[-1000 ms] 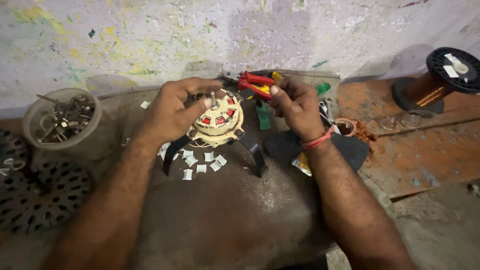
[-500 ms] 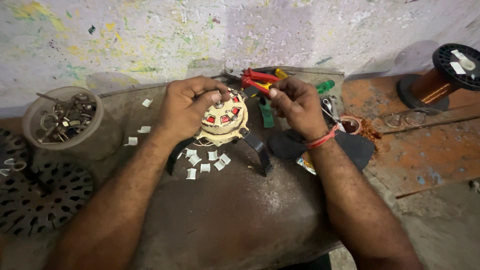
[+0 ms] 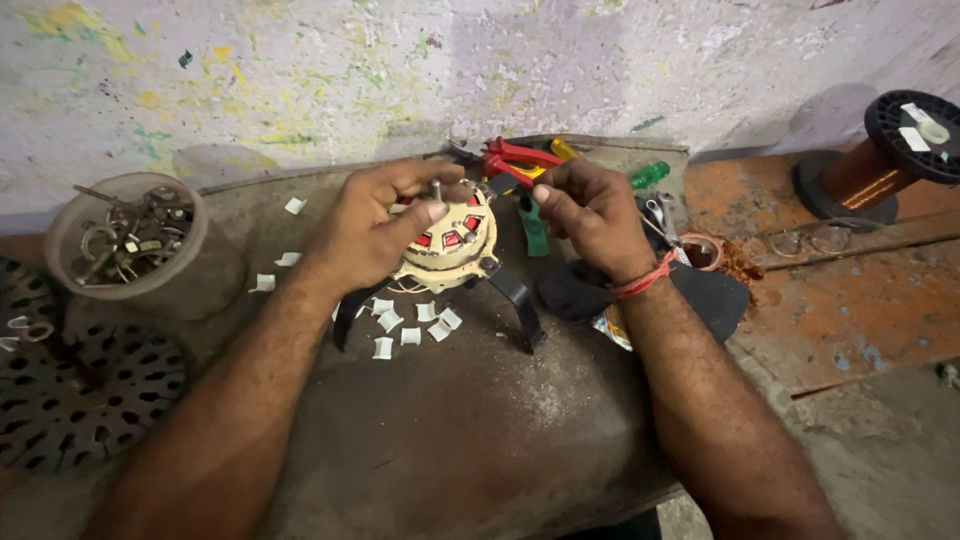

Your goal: The person assembles a small electrical motor by hand, inserting white insulating spacers into the stator slots, attaching a black fan blade to the shaft, and securing it with a screwdriver. They then connect and insulate the motor wires using red electrical tape.

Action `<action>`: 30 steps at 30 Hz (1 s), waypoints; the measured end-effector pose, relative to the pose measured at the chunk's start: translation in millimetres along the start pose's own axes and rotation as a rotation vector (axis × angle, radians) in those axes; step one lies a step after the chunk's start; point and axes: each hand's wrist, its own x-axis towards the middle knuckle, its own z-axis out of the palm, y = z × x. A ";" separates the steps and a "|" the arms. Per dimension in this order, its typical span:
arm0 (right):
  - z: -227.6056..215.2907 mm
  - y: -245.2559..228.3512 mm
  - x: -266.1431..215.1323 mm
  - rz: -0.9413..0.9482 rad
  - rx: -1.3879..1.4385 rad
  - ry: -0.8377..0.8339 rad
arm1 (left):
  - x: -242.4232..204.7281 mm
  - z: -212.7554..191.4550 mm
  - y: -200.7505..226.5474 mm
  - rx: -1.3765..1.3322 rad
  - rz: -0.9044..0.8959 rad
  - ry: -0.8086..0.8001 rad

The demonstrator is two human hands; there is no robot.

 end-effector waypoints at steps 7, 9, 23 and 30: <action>1.5 -1.5 1.3 0.019 -0.005 -0.012 | 3.9 -0.6 -12.4 -0.004 0.054 0.079; 0.9 -3.1 1.2 0.022 -0.007 -0.016 | 5.1 0.8 -12.8 0.029 0.083 0.128; 1.1 -8.7 -1.0 0.028 0.038 0.013 | 4.7 6.7 -2.3 0.338 0.096 0.286; -33.0 -12.9 3.2 -0.024 -0.108 0.320 | 5.2 3.1 -12.7 0.220 0.288 0.231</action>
